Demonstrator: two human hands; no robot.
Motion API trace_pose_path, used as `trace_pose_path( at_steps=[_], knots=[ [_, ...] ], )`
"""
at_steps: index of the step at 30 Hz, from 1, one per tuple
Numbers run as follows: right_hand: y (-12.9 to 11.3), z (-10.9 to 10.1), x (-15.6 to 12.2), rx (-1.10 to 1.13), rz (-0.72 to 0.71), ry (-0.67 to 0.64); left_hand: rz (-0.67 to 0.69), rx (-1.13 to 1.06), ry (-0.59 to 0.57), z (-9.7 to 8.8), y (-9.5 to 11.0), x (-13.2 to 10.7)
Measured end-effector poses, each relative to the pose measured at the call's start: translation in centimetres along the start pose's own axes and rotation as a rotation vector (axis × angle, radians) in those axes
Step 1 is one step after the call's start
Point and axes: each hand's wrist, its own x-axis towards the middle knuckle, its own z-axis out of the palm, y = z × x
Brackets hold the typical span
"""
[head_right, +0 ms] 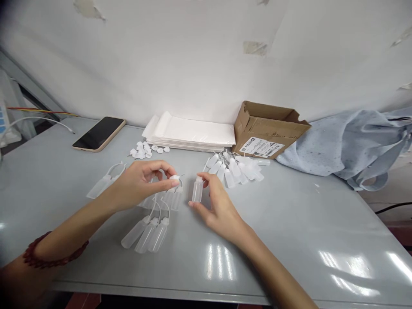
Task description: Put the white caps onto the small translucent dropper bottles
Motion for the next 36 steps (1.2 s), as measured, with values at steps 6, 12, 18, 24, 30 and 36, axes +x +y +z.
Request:
trace_pose_path(
  at_steps=[6, 12, 18, 24, 30, 36],
  knots=[
    [-0.4, 0.4, -0.4, 0.312, 0.097, -0.09, -0.084, -0.209, -0.07, 0.9, 1.0, -0.5],
    [-1.0, 0.5, -0.6, 0.344, 0.073, -0.121, -0.063, -0.355, -0.072, 1.9, 1.2, -0.8],
    [-1.2, 0.8, -0.9, 0.438, 0.035, -0.137, -0.051, -0.371, -0.09, 2.7, 1.5, -1.1],
    [-1.1, 1.0, -1.0, 0.411, 0.02, -0.098, -0.074, -0.352, -0.087, 2.8, 2.2, -1.2],
    [-0.7, 1.2, -1.1, 0.27, -0.001, -0.082, -0.063, -0.339, -0.072, 2.9, 1.8, -1.0],
    [-0.6, 1.6, -1.0, 0.163, -0.056, -0.058, -0.088, -0.486, -0.044, 3.4, 0.9, -0.8]
  ],
)
